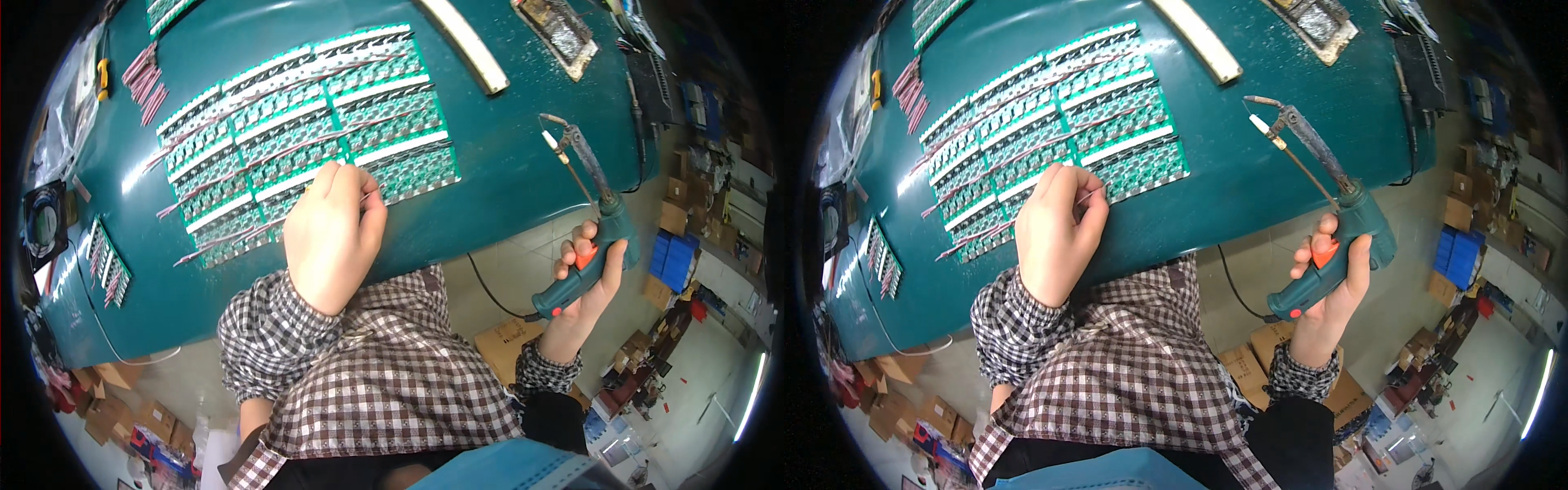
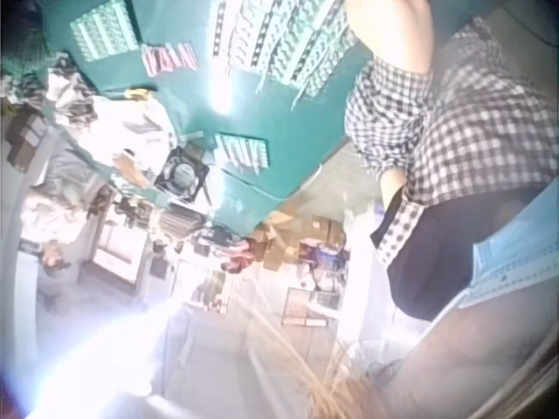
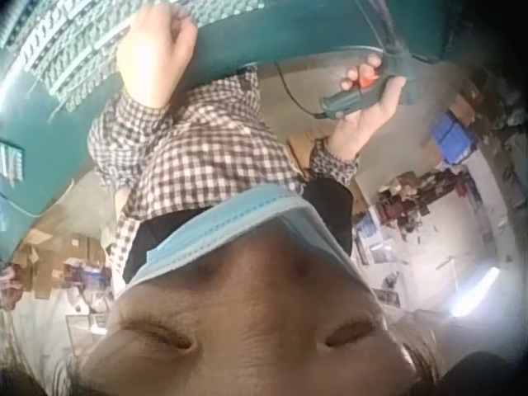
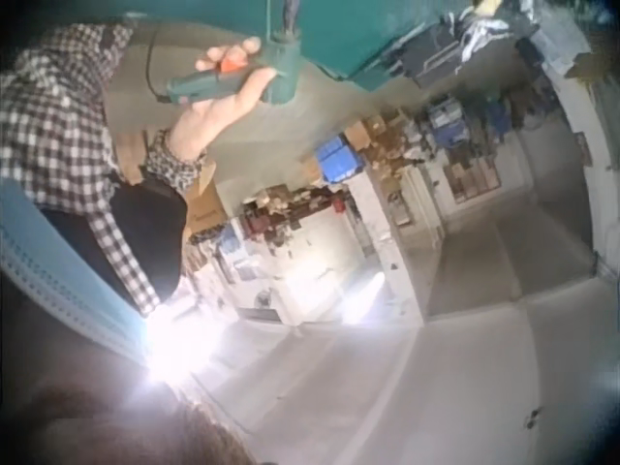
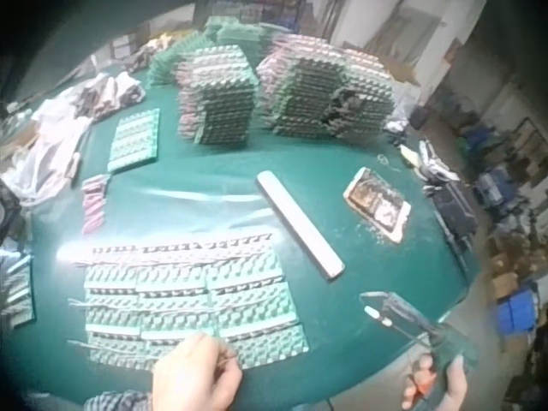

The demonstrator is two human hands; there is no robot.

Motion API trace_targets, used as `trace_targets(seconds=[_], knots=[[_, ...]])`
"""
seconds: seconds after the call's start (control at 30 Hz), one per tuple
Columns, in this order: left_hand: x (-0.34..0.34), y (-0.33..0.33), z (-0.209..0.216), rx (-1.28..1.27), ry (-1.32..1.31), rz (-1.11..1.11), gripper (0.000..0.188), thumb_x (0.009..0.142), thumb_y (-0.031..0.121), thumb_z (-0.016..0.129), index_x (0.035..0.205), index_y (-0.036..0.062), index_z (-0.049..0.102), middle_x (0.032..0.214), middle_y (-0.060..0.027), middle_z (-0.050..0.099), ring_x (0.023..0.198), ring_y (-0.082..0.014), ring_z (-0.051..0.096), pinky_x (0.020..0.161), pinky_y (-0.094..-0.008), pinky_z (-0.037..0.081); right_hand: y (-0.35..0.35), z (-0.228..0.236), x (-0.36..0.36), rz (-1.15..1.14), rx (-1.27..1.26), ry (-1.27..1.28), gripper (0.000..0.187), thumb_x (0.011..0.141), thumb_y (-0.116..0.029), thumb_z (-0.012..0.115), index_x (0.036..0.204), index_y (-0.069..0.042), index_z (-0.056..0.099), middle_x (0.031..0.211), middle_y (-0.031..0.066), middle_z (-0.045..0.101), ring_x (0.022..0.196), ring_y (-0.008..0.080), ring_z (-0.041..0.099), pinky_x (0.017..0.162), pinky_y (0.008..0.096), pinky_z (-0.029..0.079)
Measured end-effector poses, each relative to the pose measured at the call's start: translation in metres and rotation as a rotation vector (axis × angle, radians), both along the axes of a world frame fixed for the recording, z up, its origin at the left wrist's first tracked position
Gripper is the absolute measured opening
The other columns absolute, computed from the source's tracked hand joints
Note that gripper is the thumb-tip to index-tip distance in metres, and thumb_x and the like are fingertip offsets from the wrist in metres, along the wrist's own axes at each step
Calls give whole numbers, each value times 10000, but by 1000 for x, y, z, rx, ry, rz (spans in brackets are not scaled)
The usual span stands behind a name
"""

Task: The person uses a soldering iron to attach red and white wires to multiple green circuit boards arranged on a green workbench. The person repeatedly picks up wires, positions them on the board, and applies the soldering iron to secure the connections. The person occasionally lifts the boards to inspect the work.

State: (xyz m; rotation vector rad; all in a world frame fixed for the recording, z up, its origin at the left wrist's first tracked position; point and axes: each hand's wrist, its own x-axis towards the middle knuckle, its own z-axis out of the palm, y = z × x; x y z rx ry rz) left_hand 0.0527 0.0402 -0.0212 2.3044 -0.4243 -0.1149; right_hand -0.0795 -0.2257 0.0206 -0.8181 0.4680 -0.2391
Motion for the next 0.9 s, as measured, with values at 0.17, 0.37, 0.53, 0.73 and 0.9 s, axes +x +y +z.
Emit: trace_targets(seconds=[0.17, 0.37, 0.53, 0.73, 0.9], knots=[[0, 0, -6, -6, -62, 11, 111, 743, 24, 657, 797, 45, 562, 747, -75, 565, 645, -221, 602, 556, -321, 476, 21, -1, -6, 58, -127, 74, 511, 949, -418, 488, 1104, 69, 473, 836, 102, 567, 811, 263, 670, 585, 333, 617], [-5, -2, -17, -22, -93, 59, 145, 701, 34, 671, 778, 59, 551, 731, -76, 549, 622, -244, 580, 541, -341, 477, 49, 3, -15, 185, -590, 267, 580, 878, -399, 614, 1181, 78, 484, 892, 128, 582, 847, 276, 663, 605, 336, 617], [-6, -5, -16, -12, -86, 94, 155, 684, 42, 672, 759, 66, 538, 727, -83, 534, 615, -267, 575, 540, -359, 479, 66, 8, -16, 207, -675, 359, 548, 801, -353, 704, 1084, 91, 551, 868, 137, 601, 823, 274, 660, 635, 351, 589], [-6, -4, -16, 8, -60, 98, 149, 712, 38, 688, 786, 77, 564, 714, -36, 535, 616, -170, 560, 528, -292, 447, 70, 1, -19, 282, -779, 338, 513, 782, -352, 722, 988, 94, 574, 846, 161, 606, 758, 272, 650, 590, 340, 569], [-8, -7, -15, 7, -68, 118, 150, 709, 39, 689, 783, 78, 565, 707, -37, 527, 603, -170, 547, 527, -297, 442, 69, -1, -25, 308, -738, 347, 489, 758, -222, 770, 1062, 78, 533, 859, 157, 633, 807, 243, 648, 695, 343, 545]])
